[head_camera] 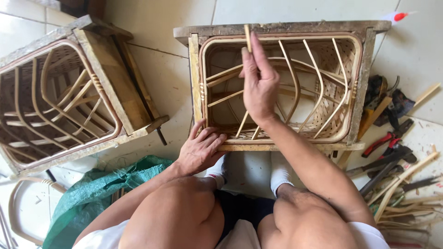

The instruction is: The person is weaving a rectangular basket using thin wooden strips. They insert strips into a wooden jig, bend and secure them with a hammer, and apply glue to the joints.

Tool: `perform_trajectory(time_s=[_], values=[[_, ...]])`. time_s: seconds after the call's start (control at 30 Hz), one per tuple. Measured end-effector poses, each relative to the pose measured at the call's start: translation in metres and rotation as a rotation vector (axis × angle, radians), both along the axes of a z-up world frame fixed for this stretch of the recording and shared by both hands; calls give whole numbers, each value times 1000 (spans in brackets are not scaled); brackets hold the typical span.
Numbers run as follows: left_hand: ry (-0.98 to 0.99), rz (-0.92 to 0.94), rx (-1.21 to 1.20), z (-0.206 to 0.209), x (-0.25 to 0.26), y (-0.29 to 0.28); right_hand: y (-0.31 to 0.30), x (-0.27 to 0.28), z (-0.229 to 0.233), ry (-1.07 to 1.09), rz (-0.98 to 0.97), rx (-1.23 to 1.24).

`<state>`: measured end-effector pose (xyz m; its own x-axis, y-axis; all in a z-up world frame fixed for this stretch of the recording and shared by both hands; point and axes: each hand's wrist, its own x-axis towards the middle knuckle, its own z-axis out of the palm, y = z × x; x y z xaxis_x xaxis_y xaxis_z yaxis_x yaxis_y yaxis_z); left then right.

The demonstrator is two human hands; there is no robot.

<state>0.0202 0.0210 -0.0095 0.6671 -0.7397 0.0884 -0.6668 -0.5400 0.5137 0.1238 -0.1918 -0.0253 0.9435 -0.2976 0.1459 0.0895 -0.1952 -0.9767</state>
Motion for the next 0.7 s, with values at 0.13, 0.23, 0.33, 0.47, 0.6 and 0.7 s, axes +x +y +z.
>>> perform_trajectory(time_s=[0.13,0.23,0.33,0.47,0.6,0.7], values=[[-3,-11,27,0,1,0,8,-6,-3,64,-42,-67],[-6,-15,36,-6,-1,2,9,-8,-4,-7,-29,-67],[14,-13,32,-6,-6,2,9,-11,0,21,-21,-113],[44,41,-249,12,17,2,9,-2,7,90,8,-212],[-123,170,-160,8,117,5,5,0,5,322,49,-455],[-365,34,-110,-16,198,-19,2,6,6,291,58,-415]])
